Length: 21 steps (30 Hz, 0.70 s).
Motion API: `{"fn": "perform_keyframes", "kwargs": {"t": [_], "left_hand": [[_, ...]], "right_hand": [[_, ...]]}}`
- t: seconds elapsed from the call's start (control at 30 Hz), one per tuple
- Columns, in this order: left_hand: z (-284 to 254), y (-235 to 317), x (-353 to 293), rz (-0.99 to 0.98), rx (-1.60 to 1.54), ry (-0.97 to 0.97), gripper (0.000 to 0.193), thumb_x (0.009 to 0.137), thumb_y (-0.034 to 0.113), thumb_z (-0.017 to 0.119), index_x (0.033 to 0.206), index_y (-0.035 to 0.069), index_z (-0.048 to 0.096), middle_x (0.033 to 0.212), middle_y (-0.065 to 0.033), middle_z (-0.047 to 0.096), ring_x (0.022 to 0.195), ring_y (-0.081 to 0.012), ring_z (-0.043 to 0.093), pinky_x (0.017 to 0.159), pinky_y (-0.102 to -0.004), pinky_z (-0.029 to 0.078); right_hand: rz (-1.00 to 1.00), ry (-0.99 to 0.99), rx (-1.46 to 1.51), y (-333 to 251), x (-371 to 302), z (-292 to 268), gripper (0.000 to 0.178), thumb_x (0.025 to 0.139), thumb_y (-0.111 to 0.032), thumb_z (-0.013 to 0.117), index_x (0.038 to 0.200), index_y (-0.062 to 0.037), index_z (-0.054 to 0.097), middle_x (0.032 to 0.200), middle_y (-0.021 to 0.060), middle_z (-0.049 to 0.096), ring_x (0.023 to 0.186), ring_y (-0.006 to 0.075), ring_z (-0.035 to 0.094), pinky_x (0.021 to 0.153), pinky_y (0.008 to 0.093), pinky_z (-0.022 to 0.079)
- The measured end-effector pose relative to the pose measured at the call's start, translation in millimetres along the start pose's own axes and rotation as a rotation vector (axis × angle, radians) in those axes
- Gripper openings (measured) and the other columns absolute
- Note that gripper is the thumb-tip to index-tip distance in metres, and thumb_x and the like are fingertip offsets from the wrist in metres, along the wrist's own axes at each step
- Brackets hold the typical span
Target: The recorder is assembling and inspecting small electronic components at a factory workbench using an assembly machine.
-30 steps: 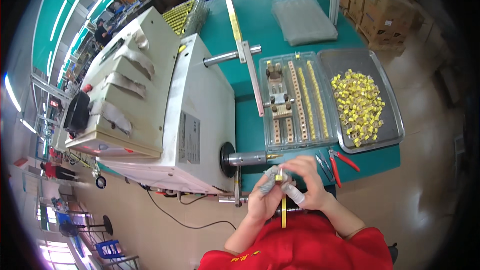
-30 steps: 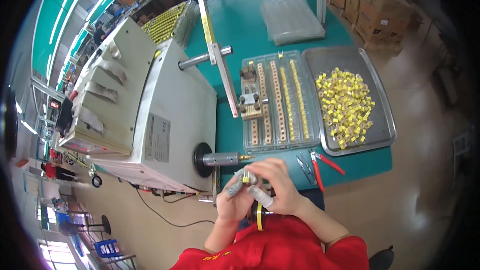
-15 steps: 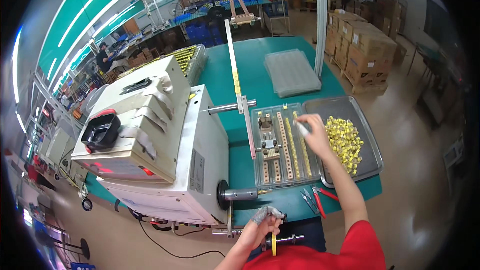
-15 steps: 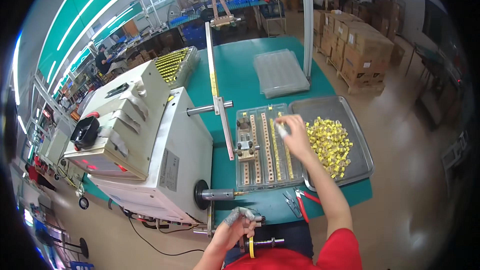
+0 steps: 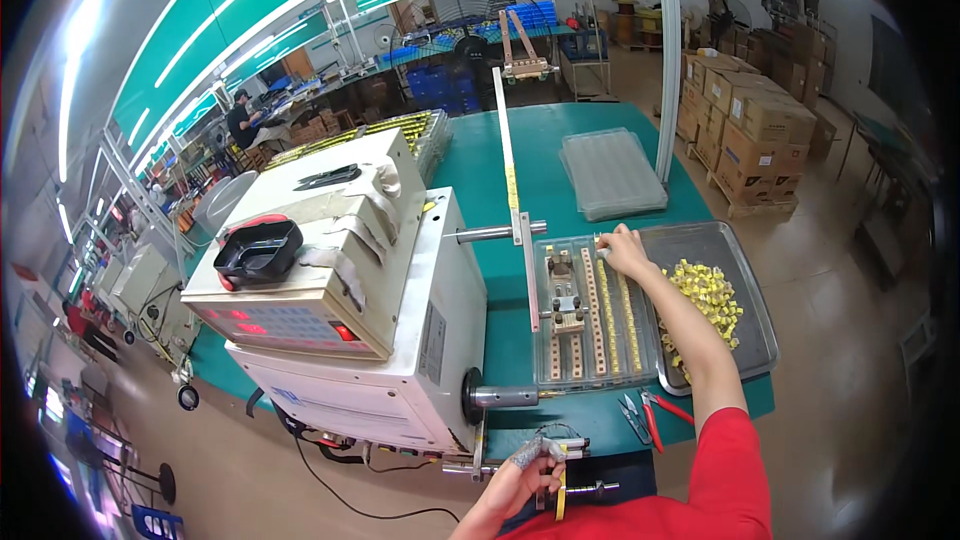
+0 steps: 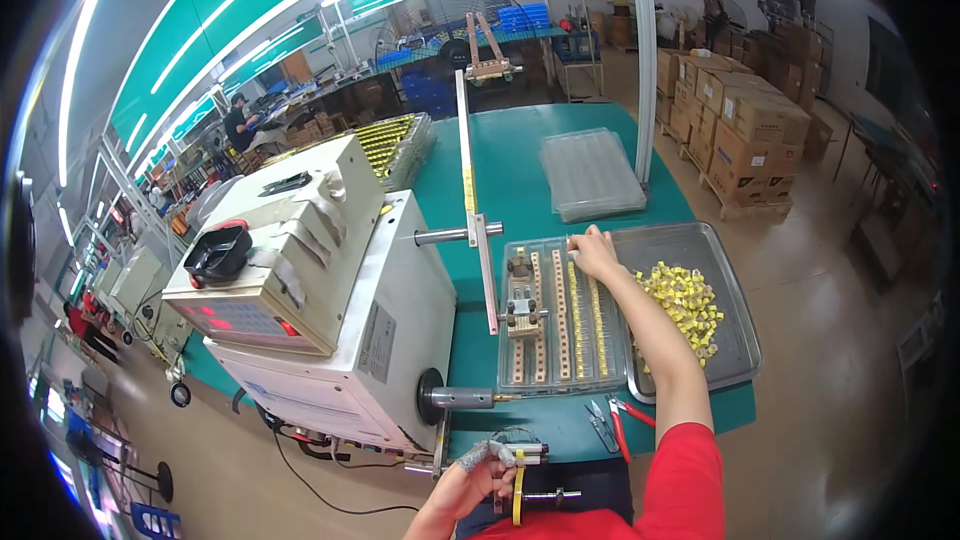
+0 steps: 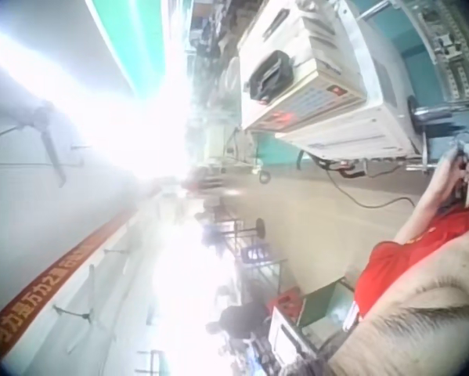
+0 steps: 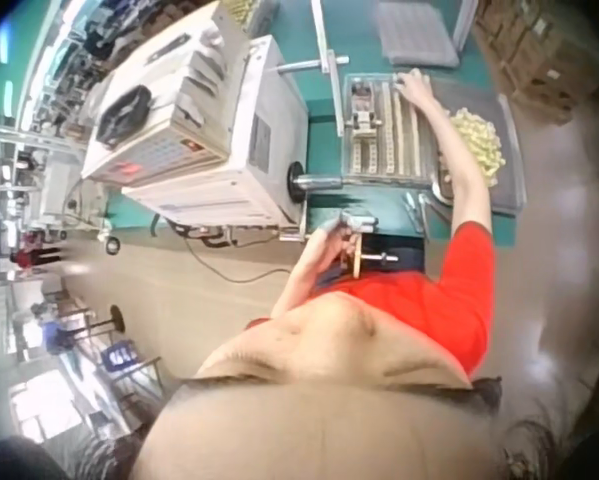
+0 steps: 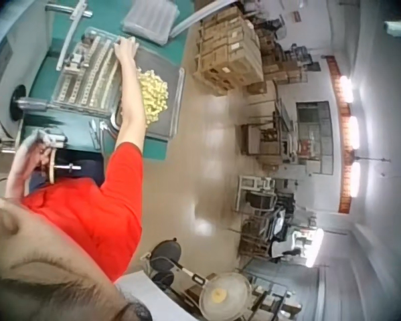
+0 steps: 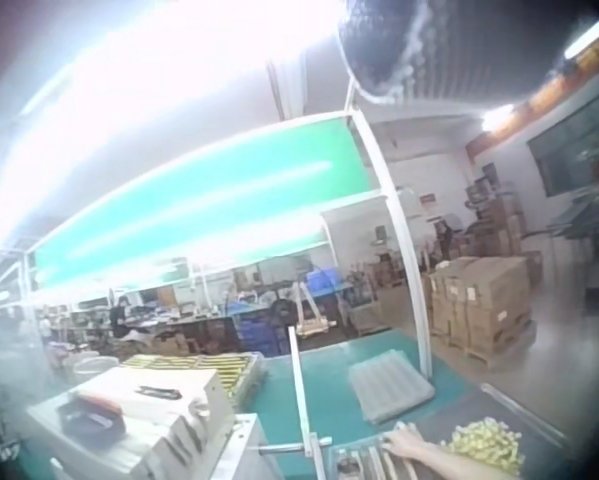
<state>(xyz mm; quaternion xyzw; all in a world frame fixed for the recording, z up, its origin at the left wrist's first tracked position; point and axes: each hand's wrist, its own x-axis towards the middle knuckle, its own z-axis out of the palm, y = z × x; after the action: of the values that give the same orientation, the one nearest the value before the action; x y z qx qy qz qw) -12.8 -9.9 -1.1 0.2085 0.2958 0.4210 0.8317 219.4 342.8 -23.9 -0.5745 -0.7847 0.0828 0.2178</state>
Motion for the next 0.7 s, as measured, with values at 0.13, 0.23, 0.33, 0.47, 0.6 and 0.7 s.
{"fn": "perform_keyframes", "kwargs": {"t": [0.13, 0.23, 0.33, 0.47, 0.6, 0.7], "left_hand": [[-2.2, -2.3, 2.5, -0.015, 0.008, 0.017, 0.035, 0.092, 0.039, 0.037, 0.093, 0.005, 0.048, 0.083, -0.0046, 0.044, 0.073, -0.0141, 0.044, 0.065, -0.027, 0.038], [-3.4, -1.3, 5.5, -0.016, -0.002, -0.045, 0.034, 0.092, 0.038, 0.036, 0.092, 0.006, 0.047, 0.082, -0.0044, 0.043, 0.073, -0.0137, 0.043, 0.066, -0.0265, 0.038], [0.4, 2.3, 4.5, -0.018, 0.037, -0.042, 0.033, 0.092, 0.037, 0.036, 0.089, 0.006, 0.046, 0.082, -0.0043, 0.043, 0.072, -0.0135, 0.043, 0.065, -0.0266, 0.038], [-0.6, 1.9, 0.5, -0.001, -0.009, -0.06, 0.03, 0.092, 0.035, 0.038, 0.09, 0.006, 0.047, 0.082, -0.0033, 0.044, 0.072, -0.0127, 0.044, 0.066, -0.0267, 0.039], [1.0, 0.5, -3.1, 0.029, -0.048, -0.029, 0.032, 0.092, 0.036, 0.038, 0.089, 0.004, 0.046, 0.08, -0.0044, 0.043, 0.068, -0.0134, 0.042, 0.064, -0.0259, 0.038], [11.4, 7.6, -6.0, 0.003, -0.012, -0.009, 0.031, 0.091, 0.036, 0.039, 0.093, 0.005, 0.046, 0.078, -0.0039, 0.042, 0.07, -0.0131, 0.042, 0.063, -0.025, 0.037]], "right_hand": [[-0.017, -0.043, -0.001, 0.9, 0.7, 3.8, 0.014, 0.073, -0.01, 0.055, 0.084, -0.0098, 0.063, 0.09, 0.0087, 0.057, 0.094, 0.0252, 0.045, 0.082, 0.0378, 0.033], [-0.047, 0.01, -0.028, 4.5, 5.8, 8.3, 0.02, 0.071, -0.006, 0.053, 0.088, -0.0105, 0.061, 0.093, 0.0087, 0.057, 0.099, 0.0263, 0.044, 0.084, 0.0396, 0.033], [-0.071, 0.085, -0.064, 7.6, 19.7, 9.3, 0.028, 0.069, -0.004, 0.053, 0.096, -0.0117, 0.059, 0.1, 0.0091, 0.055, 0.103, 0.0285, 0.042, 0.085, 0.0409, 0.033], [-0.065, 0.117, -0.2, 6.8, 35.2, 17.0, 0.024, 0.069, -0.008, 0.057, 0.093, -0.0109, 0.06, 0.099, 0.0082, 0.055, 0.104, 0.0274, 0.042, 0.085, 0.0412, 0.033], [-0.101, 0.059, -0.376, 13.5, 38.7, 24.6, 0.017, 0.068, -0.011, 0.058, 0.085, -0.01, 0.061, 0.095, 0.0082, 0.057, 0.102, 0.0273, 0.043, 0.083, 0.0411, 0.034], [-0.157, 0.14, -0.385, 14.0, 34.1, 23.5, 0.014, 0.068, -0.013, 0.059, 0.082, -0.0092, 0.061, 0.09, 0.0078, 0.058, 0.099, 0.0271, 0.045, 0.081, 0.0413, 0.035]]}}
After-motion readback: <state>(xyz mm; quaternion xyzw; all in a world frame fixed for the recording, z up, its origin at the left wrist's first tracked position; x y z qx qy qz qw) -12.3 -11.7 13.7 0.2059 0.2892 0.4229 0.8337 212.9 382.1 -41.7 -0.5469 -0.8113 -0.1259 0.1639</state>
